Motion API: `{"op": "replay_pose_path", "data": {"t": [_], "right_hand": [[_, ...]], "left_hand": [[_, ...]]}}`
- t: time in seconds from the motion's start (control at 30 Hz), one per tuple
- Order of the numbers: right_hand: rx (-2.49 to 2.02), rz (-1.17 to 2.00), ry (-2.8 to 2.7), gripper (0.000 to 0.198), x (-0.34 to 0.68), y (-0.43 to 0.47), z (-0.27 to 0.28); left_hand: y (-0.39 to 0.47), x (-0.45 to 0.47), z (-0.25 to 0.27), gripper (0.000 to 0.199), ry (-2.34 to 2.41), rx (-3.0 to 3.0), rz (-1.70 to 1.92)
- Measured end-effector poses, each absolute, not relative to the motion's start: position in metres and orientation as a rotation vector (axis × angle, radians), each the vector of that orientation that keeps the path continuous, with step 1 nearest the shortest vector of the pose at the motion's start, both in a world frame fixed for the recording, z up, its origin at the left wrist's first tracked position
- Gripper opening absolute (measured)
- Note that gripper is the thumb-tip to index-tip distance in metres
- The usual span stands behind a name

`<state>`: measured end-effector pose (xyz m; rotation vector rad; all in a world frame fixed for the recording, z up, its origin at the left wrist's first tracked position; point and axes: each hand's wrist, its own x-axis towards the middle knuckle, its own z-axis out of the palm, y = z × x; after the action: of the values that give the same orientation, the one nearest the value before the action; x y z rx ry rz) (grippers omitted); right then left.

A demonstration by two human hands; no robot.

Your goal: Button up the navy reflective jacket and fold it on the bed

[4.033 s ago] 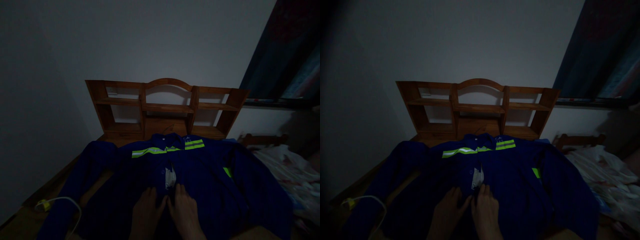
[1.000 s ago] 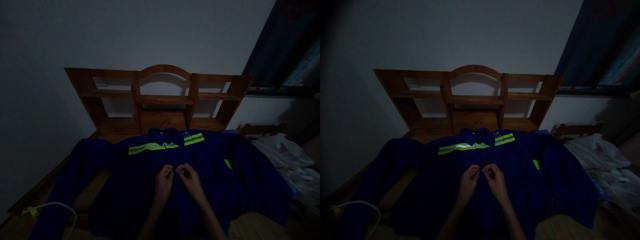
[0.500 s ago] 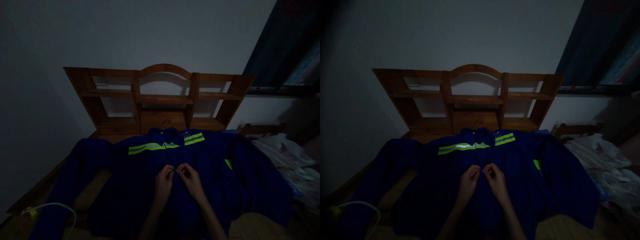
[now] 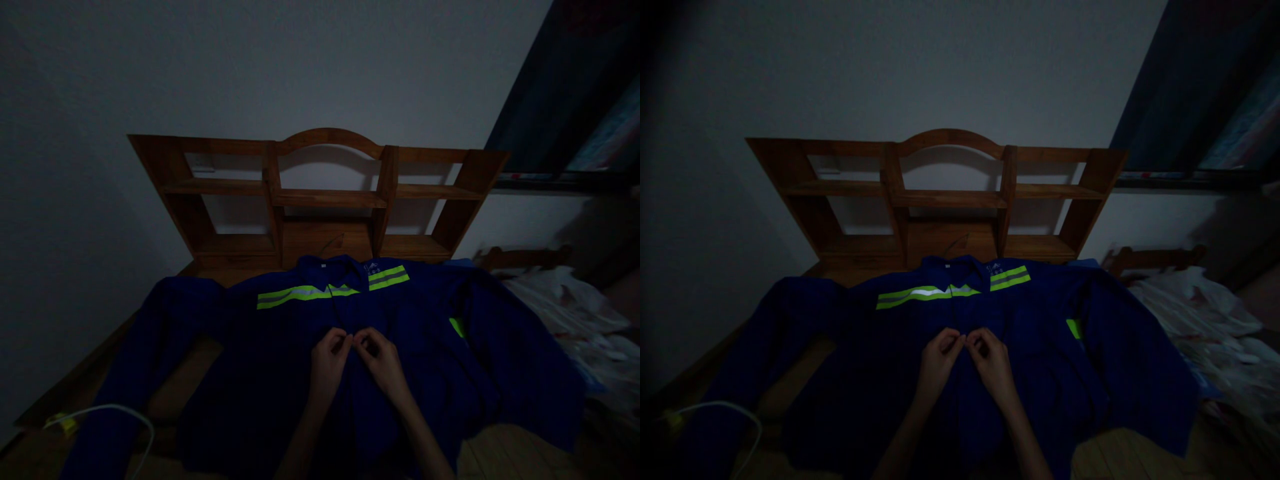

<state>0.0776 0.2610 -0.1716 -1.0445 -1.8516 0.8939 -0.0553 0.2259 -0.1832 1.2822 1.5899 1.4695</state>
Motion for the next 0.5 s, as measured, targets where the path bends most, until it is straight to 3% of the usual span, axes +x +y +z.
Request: {"op": "replay_pose_path", "data": {"t": [0.5], "right_hand": [[-1.033,0.872,-1.838,0.018,0.0794,0.2658,-0.1753]], "left_hand": [[0.2243,-0.0585,-0.1864,0.020,1.447,1.191,1.525]]}}
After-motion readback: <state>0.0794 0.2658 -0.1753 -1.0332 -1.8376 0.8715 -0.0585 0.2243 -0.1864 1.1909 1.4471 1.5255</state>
